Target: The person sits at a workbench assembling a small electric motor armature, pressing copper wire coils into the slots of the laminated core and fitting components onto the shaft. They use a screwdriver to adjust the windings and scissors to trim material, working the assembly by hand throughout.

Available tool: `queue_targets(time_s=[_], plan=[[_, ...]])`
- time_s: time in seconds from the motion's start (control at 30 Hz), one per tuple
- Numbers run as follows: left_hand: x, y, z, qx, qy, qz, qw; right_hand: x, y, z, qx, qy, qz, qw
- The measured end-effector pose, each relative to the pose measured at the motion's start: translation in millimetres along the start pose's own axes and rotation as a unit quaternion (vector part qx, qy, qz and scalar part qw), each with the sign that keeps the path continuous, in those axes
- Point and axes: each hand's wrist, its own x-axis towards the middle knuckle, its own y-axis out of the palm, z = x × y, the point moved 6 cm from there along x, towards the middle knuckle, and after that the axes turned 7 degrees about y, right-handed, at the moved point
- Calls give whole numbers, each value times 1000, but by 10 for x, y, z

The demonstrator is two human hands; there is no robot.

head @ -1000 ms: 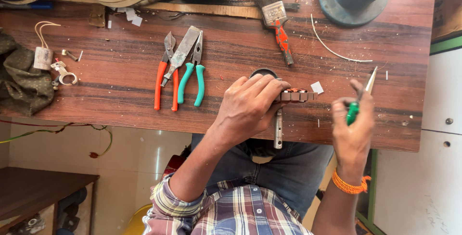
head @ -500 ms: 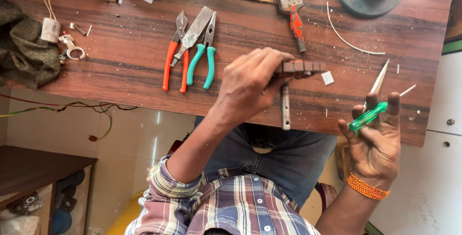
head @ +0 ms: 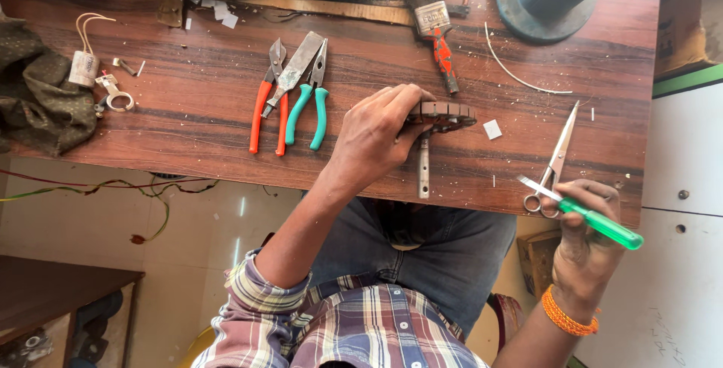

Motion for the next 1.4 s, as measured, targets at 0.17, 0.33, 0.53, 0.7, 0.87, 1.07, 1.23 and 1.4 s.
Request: queue_targets(time_s=[0.17, 0.33, 0.53, 0.7, 0.87, 1.07, 1.23, 1.4], plan=[[-54, -8, 0, -23, -20, 28, 999, 250, 265, 358, 82, 38, -36, 995], [-20, -67, -55, -29, 33, 41, 998, 395, 718, 742, 132, 27, -15, 991], [-63, -187, -41, -96, 56, 47, 993, 578, 1034, 983, 75, -77, 42, 993], [-84, -212, 47, -152, 41, 28, 987, 685, 1194, 1052, 98, -58, 51, 992], [-144, -91, 111, -186, 19, 33, 982, 709, 1285, 986, 122, -33, 64, 990], [-196, -69, 100, -168, 77, 20, 983, 681, 1416, 890, 56, -120, 81, 988], [-175, -71, 96, -170, 84, 19, 982, 681, 1493, 891, 23, -143, 87, 986], [-174, -68, 90, -159, 65, 31, 985, 690, 1533, 930, 23, -132, 99, 986]])
